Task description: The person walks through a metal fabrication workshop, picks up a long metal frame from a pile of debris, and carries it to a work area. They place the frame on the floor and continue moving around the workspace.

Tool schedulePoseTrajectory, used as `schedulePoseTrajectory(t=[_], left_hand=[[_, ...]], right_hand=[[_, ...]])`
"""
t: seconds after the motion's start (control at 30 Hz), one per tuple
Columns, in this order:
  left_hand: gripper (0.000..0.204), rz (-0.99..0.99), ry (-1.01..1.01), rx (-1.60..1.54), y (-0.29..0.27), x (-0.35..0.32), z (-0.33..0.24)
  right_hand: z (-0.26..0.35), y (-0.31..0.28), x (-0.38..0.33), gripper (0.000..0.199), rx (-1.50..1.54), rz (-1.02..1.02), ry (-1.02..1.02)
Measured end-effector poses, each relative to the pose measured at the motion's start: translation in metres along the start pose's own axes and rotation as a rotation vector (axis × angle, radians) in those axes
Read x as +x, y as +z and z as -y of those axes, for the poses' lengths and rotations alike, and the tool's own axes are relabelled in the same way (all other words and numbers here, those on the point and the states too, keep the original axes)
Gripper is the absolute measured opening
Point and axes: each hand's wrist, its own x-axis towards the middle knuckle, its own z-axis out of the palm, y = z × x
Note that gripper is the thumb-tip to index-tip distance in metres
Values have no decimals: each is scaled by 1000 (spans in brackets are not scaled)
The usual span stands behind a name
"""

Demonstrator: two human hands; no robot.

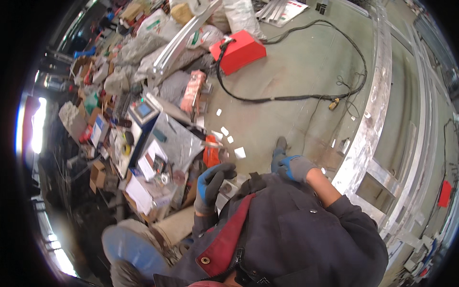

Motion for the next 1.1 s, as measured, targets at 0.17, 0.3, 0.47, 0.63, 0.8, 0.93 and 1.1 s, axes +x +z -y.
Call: schedulePoseTrajectory(t=[0.17, 0.3, 0.47, 0.63, 0.8, 0.93, 1.1], left_hand=[[33, -102, 43, -48, 21, 123, -27], [32, -21, 124, 94, 37, 200, -52], [38, -3, 73, 119, 57, 303, -69], [29, 102, -22, 25, 79, 431, -83], [26, 291, -70, 172, 97, 573, -116], [32, 517, -56, 138, 111, 669, -141], [62, 685, 33, 30, 132, 763, -166]], right_hand=[[-24, -103, 89, 38, -79, -21, -45], [-39, -171, 116, 41, -59, -142, -107], [-78, -238, 138, 40, -15, -104, 72], [-130, -258, 186, 38, 56, -46, 141], [-152, -308, 232, 34, 168, -301, 185], [-168, -381, 259, 36, 216, -303, 122], [-224, -413, 293, 46, 401, -527, 390]])
